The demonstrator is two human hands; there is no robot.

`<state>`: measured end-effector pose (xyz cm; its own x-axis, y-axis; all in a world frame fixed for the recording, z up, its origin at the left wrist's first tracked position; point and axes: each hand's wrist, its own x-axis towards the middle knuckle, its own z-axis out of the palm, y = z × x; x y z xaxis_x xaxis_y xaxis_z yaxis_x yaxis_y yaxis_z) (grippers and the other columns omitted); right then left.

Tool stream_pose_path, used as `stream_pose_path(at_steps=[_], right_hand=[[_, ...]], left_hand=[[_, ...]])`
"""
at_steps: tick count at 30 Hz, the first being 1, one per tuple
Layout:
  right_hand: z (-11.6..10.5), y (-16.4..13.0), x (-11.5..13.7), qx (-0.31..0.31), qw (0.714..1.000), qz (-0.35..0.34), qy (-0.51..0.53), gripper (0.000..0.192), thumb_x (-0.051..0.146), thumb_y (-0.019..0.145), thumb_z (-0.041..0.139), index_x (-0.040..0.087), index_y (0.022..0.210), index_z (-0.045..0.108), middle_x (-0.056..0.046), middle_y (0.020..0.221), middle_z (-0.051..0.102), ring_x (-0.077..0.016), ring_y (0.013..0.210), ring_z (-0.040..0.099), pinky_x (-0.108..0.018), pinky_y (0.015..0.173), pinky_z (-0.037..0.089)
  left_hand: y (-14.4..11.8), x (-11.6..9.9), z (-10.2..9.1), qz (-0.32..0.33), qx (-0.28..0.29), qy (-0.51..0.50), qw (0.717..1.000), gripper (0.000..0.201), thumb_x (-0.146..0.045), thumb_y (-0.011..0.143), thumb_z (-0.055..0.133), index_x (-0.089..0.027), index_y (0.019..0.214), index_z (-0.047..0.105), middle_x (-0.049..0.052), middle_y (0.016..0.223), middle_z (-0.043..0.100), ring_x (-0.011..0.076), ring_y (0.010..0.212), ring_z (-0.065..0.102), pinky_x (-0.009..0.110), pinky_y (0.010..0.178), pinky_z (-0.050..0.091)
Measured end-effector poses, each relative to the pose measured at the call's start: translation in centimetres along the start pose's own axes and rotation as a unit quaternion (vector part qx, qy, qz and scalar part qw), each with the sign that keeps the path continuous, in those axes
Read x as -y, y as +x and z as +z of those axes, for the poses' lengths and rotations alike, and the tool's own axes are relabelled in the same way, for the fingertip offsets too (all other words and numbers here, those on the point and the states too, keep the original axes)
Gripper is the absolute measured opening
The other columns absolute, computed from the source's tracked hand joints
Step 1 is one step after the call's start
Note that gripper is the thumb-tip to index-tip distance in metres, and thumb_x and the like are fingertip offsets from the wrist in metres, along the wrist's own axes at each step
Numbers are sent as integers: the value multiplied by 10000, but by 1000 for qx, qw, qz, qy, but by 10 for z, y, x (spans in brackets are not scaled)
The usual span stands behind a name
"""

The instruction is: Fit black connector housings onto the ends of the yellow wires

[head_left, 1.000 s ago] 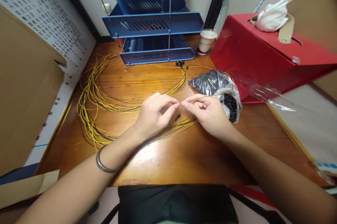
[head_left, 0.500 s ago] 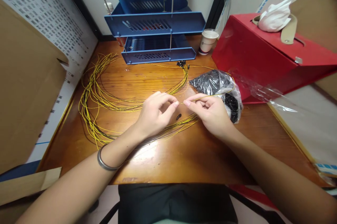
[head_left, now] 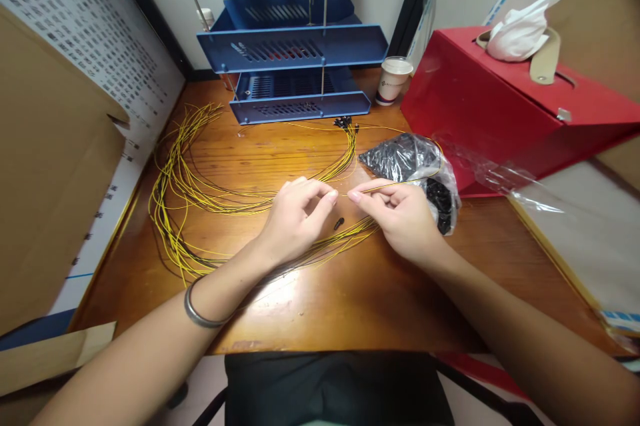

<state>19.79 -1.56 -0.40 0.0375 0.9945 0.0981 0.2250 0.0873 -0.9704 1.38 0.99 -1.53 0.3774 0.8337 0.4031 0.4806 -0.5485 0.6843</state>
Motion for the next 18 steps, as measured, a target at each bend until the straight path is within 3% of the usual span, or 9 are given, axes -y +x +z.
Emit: stream_pose_path(at_steps=[5, 9, 11, 18], right_hand=[[-1, 0, 1, -10, 1000, -8, -9, 244, 378, 811, 714, 158, 706, 690, 85, 472, 325, -75, 467, 249, -272, 466, 198], [-1, -1, 0, -9, 1000, -8, -13, 220, 367, 816, 712, 165, 729, 703, 86, 462, 321, -80, 464, 252, -275, 466, 192], [-1, -1, 0, -6, 1000, -12, -13, 203, 353, 816, 711, 166, 736, 705, 84, 465, 334, -80, 463, 259, -276, 468, 197], [-2, -1, 2, -2, 999, -29, -38, 187, 324, 817, 701, 167, 714, 713, 73, 469, 356, -78, 456, 246, -276, 459, 201]], left_hand=[[1, 4, 1, -18, -10, -23, 1000, 396, -337, 1031, 450, -173, 730, 650, 12, 698, 679, 143, 684, 600, 302, 727, 433], [2, 7, 1, 7, -11, -3, 1000, 161, -271, 967, 572, -176, 966, 702, 39, 910, 746, 163, 787, 641, 308, 758, 462], [2, 7, 1, 38, -2, -5, 999, 144, -249, 932, 630, -183, 1034, 706, 47, 991, 759, 177, 864, 660, 319, 803, 470], [1, 8, 0, 58, -17, 2, 998, 148, -274, 956, 620, -209, 881, 730, 11, 840, 757, 153, 737, 625, 323, 750, 415]])
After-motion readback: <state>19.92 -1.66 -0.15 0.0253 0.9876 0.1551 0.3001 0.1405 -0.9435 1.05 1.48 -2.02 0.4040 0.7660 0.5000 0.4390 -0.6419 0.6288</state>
